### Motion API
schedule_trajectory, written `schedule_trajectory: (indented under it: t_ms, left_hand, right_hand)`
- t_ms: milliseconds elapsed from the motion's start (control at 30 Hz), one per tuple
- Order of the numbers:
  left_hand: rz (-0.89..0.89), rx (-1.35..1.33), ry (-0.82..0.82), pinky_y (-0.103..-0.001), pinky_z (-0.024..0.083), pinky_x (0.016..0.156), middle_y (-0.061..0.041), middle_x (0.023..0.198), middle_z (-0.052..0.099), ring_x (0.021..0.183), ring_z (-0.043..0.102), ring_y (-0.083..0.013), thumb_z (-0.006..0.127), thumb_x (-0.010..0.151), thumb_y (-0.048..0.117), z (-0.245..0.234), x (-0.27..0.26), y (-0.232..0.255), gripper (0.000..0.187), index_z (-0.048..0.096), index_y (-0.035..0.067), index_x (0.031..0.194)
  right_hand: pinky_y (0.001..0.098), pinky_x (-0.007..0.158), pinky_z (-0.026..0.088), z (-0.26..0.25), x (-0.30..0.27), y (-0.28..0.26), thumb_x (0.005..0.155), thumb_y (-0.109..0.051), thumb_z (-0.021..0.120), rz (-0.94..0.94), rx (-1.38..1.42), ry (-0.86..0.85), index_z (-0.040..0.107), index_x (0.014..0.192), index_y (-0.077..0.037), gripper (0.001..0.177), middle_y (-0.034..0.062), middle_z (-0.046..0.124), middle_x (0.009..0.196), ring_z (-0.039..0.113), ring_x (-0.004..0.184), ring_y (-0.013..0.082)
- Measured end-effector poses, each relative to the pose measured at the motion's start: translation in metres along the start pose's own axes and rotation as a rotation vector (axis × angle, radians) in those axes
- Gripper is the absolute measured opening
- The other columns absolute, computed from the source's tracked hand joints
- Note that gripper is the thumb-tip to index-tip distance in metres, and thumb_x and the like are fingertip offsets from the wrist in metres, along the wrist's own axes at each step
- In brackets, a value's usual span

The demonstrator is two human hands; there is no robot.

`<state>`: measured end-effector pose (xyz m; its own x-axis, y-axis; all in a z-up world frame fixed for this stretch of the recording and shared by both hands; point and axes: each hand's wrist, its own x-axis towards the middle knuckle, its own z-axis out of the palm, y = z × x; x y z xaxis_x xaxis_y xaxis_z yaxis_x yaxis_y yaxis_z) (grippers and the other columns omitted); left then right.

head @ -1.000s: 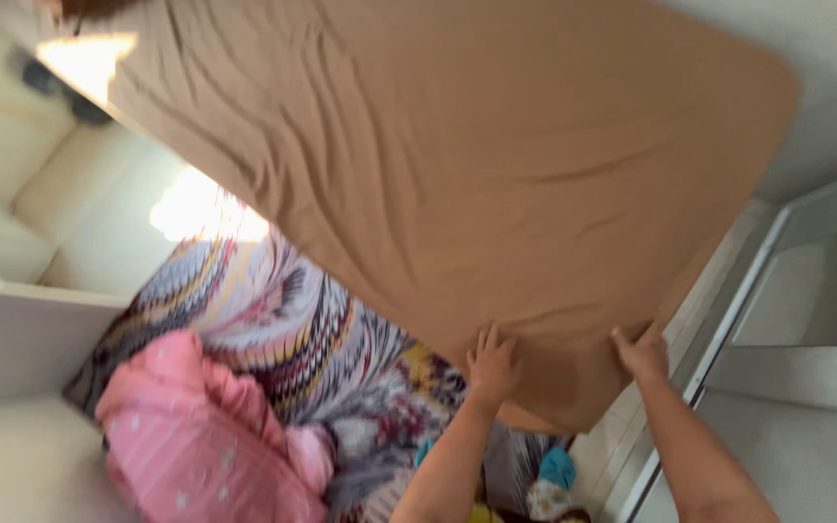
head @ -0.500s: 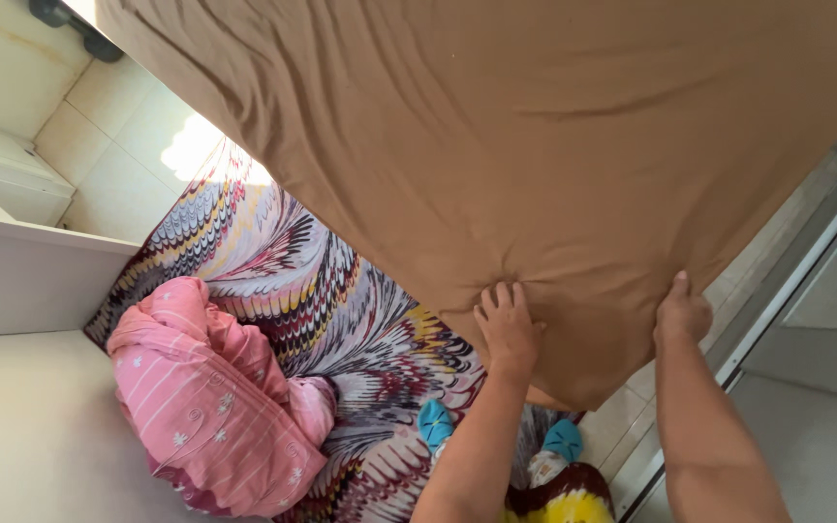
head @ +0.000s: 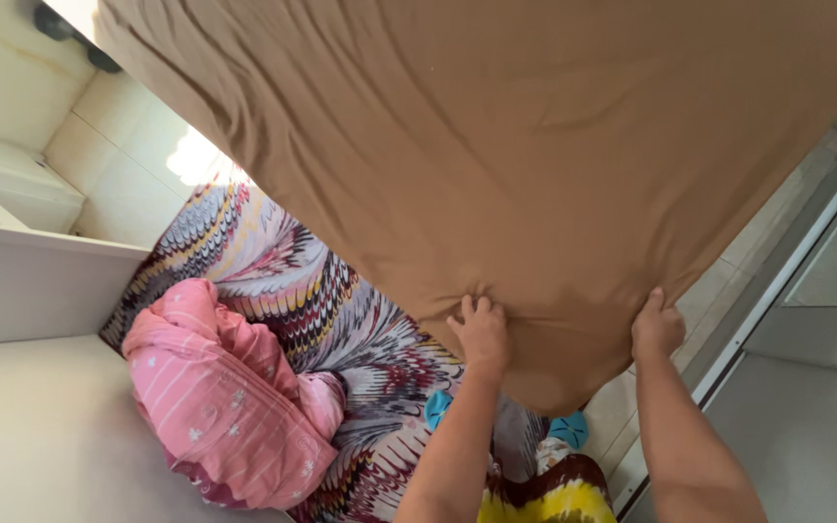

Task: The person places a pillow on the bed, smooths the brown sheet by hand, and tucks the edges of the sheet under the mattress.

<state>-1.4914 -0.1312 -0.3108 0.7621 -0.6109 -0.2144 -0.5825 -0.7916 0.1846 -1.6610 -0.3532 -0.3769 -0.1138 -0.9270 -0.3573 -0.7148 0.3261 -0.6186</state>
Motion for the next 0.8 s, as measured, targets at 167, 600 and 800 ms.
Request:
schedule_trajectory:
  t_ms: [167,600,800]
  left_hand:
    - [0.019,-0.165,0.242,-0.062,0.038,0.097,-0.012,0.137,0.053,0.127,0.046,-0.0353,0.07,0.081,0.024,-0.037,-0.004,0.011,0.042,0.062,0.006,0.118]
    - [0.139,-0.314,0.097,-0.049,0.052,0.083,-0.012,0.095,0.069,0.094,0.067,-0.0364,0.069,0.083,0.009,0.029,0.047,0.038,0.007,0.07,0.008,0.09]
    - [0.153,-0.629,0.161,-0.049,0.054,0.082,-0.017,0.091,0.07,0.091,0.068,-0.0396,0.068,0.084,0.01,0.016,0.05,0.071,0.006,0.071,0.007,0.088]
  right_hand:
    - [0.0546,0.084,0.048,-0.015,-0.012,0.001,0.109,-0.034,0.052,-0.291,-0.171,0.112,0.07,0.107,0.003,0.042,0.0267,0.071,0.105,0.065,0.097,0.0479]
    - [0.0481,0.09,0.056,-0.069,0.035,-0.012,0.105,-0.04,0.044,-0.496,-0.764,-0.208,0.079,0.098,-0.012,0.045,0.0131,0.078,0.104,0.071,0.1,0.0396]
    - [0.0453,0.094,0.058,-0.088,0.068,-0.017,0.107,-0.033,0.042,-0.476,-1.005,-0.32,0.082,0.102,-0.012,0.045,0.0134,0.079,0.113,0.074,0.107,0.0363]
